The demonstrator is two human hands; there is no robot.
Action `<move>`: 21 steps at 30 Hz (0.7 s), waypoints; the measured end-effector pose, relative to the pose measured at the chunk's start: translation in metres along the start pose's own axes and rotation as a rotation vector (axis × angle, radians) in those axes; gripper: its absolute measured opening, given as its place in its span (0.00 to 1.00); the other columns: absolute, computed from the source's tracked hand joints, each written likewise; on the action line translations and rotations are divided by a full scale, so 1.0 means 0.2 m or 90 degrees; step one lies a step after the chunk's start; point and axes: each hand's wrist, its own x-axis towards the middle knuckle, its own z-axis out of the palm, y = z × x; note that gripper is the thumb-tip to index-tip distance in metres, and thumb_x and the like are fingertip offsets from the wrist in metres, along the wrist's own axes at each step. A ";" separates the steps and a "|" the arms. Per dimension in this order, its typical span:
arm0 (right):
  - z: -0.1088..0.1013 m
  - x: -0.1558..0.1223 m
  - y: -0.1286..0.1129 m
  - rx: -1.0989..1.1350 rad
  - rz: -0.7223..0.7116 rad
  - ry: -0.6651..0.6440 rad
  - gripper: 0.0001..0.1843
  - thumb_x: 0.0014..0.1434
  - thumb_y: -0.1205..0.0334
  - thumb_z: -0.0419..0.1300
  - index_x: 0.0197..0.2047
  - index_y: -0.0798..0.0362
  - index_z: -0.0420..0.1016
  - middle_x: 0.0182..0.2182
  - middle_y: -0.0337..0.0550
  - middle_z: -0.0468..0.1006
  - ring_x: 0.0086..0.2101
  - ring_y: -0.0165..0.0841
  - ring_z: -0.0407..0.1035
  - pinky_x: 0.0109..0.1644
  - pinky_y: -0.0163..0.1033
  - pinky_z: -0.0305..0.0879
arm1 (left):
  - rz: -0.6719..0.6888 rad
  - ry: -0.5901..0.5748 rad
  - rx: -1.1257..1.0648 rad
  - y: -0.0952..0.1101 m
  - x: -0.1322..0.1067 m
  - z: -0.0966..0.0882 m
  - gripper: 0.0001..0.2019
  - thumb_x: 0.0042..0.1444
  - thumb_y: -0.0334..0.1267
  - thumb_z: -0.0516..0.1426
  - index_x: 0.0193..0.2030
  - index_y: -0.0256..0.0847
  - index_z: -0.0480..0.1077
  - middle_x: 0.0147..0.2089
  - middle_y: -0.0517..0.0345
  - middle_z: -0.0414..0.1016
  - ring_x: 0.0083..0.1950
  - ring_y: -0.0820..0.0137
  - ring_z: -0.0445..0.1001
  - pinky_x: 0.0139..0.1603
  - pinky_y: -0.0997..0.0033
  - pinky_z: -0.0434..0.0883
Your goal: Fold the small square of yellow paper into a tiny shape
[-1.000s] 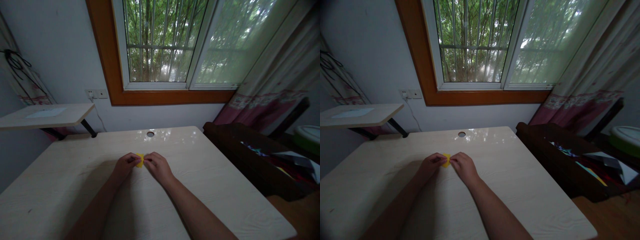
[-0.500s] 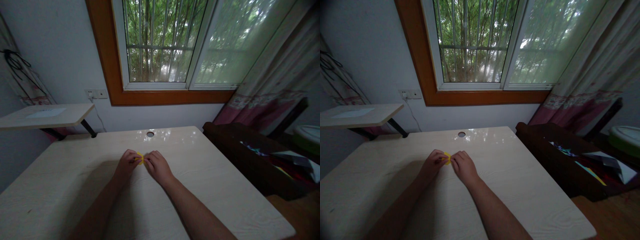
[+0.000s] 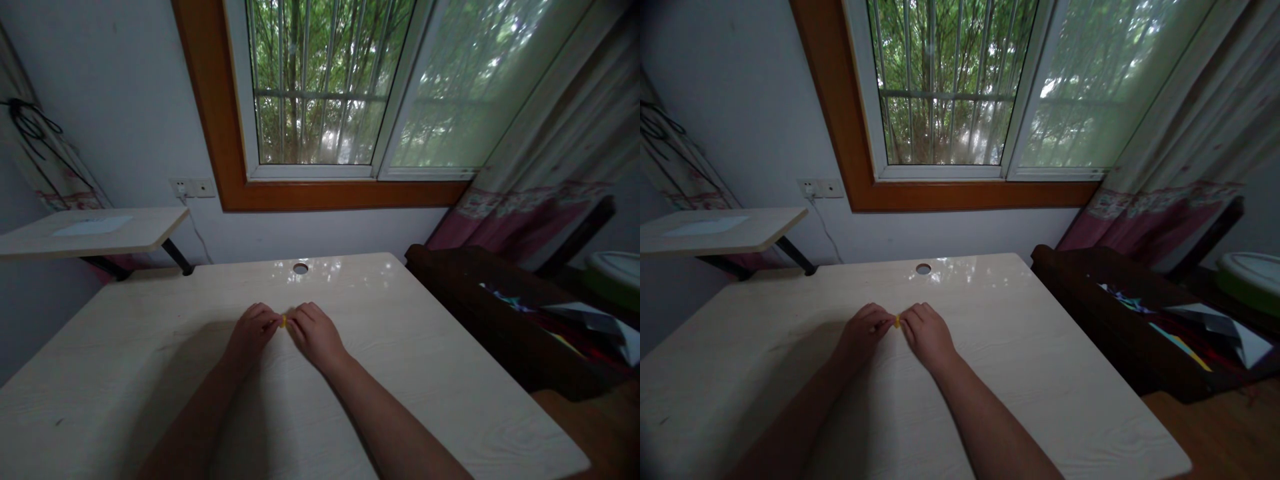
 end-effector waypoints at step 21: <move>-0.02 0.01 -0.02 -0.015 -0.020 -0.001 0.06 0.65 0.63 0.56 0.40 0.52 0.74 0.35 0.46 0.76 0.38 0.38 0.66 0.43 0.44 0.64 | 0.027 -0.009 0.031 0.02 0.01 -0.02 0.06 0.60 0.35 0.56 0.34 0.42 0.73 0.33 0.56 0.75 0.38 0.66 0.70 0.45 0.64 0.67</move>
